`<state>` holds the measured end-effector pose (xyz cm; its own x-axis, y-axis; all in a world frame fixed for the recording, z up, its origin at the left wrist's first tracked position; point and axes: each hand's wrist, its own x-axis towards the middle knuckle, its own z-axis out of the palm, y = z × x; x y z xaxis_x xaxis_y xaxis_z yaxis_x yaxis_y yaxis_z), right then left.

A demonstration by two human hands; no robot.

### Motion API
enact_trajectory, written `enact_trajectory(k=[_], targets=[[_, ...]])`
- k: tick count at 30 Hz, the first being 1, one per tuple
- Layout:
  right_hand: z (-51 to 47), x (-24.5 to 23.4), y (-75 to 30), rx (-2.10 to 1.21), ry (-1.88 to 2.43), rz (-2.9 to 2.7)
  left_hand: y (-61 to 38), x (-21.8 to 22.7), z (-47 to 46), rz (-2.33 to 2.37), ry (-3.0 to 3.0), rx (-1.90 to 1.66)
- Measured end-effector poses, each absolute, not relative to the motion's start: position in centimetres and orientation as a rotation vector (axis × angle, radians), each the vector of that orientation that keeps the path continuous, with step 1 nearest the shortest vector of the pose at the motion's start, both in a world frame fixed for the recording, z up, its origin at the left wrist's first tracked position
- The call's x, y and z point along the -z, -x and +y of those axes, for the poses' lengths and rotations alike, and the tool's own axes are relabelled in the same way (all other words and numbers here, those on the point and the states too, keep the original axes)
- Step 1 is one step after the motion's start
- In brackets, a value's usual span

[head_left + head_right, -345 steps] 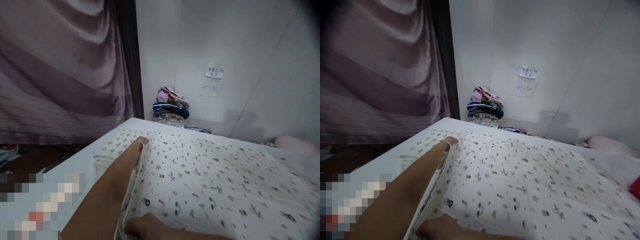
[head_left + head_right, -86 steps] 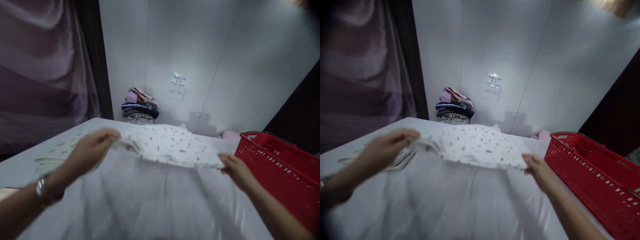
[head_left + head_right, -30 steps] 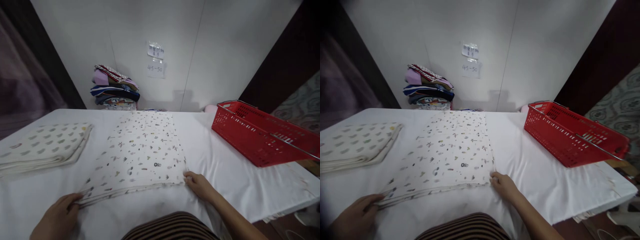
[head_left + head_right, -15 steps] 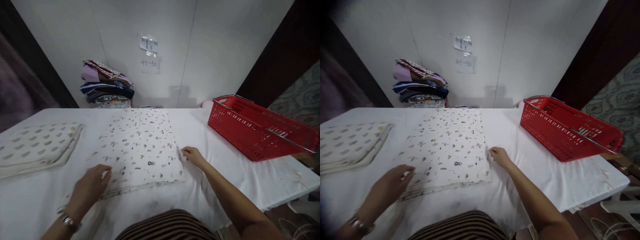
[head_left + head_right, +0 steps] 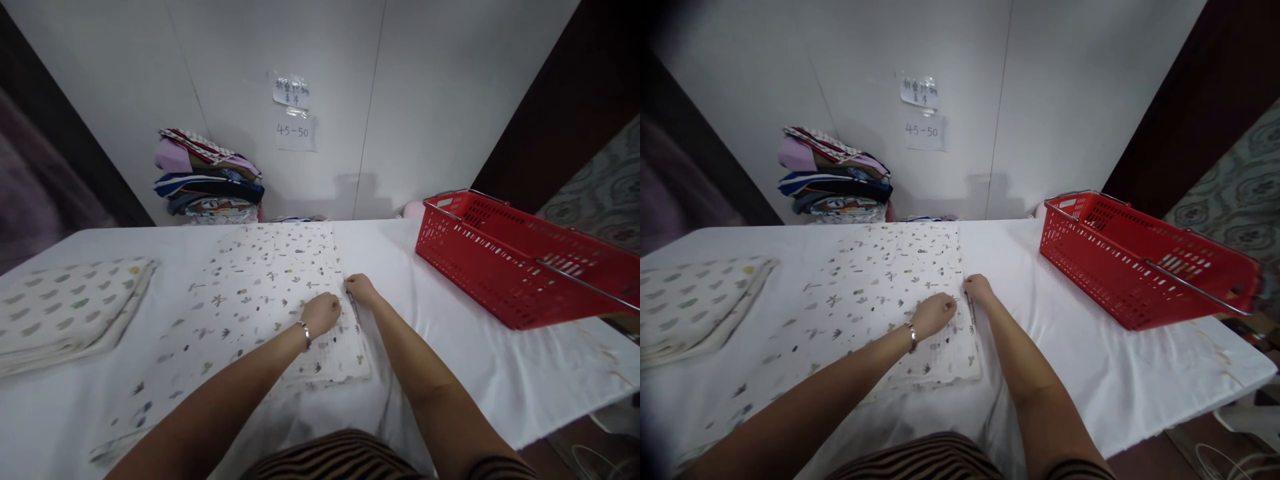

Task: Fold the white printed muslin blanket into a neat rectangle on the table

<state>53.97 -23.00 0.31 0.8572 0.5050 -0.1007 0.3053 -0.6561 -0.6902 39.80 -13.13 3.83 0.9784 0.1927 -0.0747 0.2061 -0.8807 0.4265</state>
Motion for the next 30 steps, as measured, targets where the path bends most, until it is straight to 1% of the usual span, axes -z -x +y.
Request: enact_trajectory(k=[7,13,17,21,24,27,30], targets=[[-22.9,0.2,-55.4,-0.441,2.248,-0.602,-44.6,-2.4,-14.8,0.572,-2.617,0.14],[-22.8,1.3,-55.8,-0.498,2.153,-0.625,-45.5,-1.9,-14.8,0.571,-2.669,0.184],[-23.0,1.6,-55.7,-0.42,2.147,-0.613,-45.5,-1.9,-14.0,0.61,-2.602,0.225],[-23.0,1.2,-55.4,-0.295,2.23,-0.608,-45.3,-2.0,-13.5,0.608,-2.576,0.22],[-22.8,0.8,-55.3,-0.277,2.265,-0.618,-45.2,-2.0,-13.2,0.602,-2.548,0.223],[-22.8,0.4,-55.3,-0.336,2.256,-0.615,-45.2,-2.0,-13.1,0.58,-2.525,0.215],[-22.8,0.3,-55.2,-0.462,2.196,-0.576,-45.3,-2.0,-13.0,0.554,-2.511,0.2]])
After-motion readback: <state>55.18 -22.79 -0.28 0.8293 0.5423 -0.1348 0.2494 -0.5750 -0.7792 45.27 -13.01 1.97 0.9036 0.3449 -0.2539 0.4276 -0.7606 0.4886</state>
